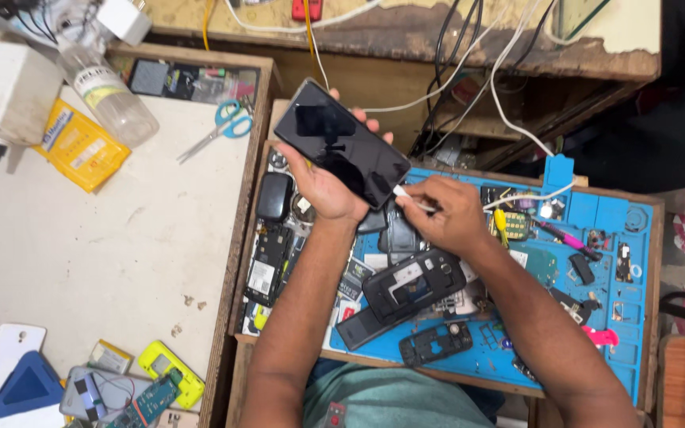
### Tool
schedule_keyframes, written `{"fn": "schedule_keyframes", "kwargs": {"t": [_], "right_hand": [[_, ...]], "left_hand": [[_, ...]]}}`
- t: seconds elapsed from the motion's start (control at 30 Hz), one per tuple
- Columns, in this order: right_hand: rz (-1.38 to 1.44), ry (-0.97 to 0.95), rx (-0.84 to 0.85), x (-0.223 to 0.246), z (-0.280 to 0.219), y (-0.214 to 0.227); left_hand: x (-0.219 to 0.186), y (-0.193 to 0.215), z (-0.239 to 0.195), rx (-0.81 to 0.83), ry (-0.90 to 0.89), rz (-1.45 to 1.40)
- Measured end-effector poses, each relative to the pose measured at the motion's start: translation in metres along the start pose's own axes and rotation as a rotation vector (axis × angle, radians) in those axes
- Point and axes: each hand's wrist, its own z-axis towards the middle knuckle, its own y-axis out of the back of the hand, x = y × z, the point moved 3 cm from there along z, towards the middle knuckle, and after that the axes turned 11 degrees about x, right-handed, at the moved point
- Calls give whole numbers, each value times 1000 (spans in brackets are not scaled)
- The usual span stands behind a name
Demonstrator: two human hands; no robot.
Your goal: The person handles several disassembled mobile phones on a cluttered workbench, connecting a charging cable to one device and inspecting its screen. They then pick up another phone, connect a cable, and examine it before handing it to a second person. The person continues to handle various phone parts and tools on the table.
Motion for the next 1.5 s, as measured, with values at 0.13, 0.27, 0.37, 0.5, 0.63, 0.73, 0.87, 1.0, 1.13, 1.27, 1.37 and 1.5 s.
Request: {"fn": "schedule_keyframes", "kwargs": {"t": [0.13, 0.27, 0.37, 0.5, 0.63, 0.73, 0.87, 1.0, 1.13, 1.27, 1.37, 1.5], "right_hand": [[11, 5, 3, -4, 0, -2], [-11, 56, -35, 0, 0, 1], [45, 142, -102, 5, -1, 10], [90, 193, -343, 11, -2, 32], [258, 140, -267, 13, -2, 36], [585, -130, -128, 6, -4, 23], [940, -195, -99, 0, 0, 16], [953, -173, -100, 1, -2, 18], [917, -196, -88, 1, -2, 22], [884, -195, -66, 3, -1, 27], [856, -193, -65, 4, -2, 29], [862, -211, -88, 2, -3, 27]], "left_hand": [[3, -2, -5, 24, -33, -2], [0, -7, -4, -5, 11, -21], [-1, -12, -6, 45, 104, -99], [12, -10, -13, 77, 253, -68], [32, 5, -28, -58, 358, 184], [42, 12, -33, -62, 317, 276], [44, 9, -31, -55, 276, 422], [42, -2, -26, -33, 231, 527], [36, -10, -21, 12, 215, 616], [34, -12, -20, 24, 224, 673], [32, -12, -20, 37, 205, 748], [30, -12, -21, 53, 160, 872]]}}
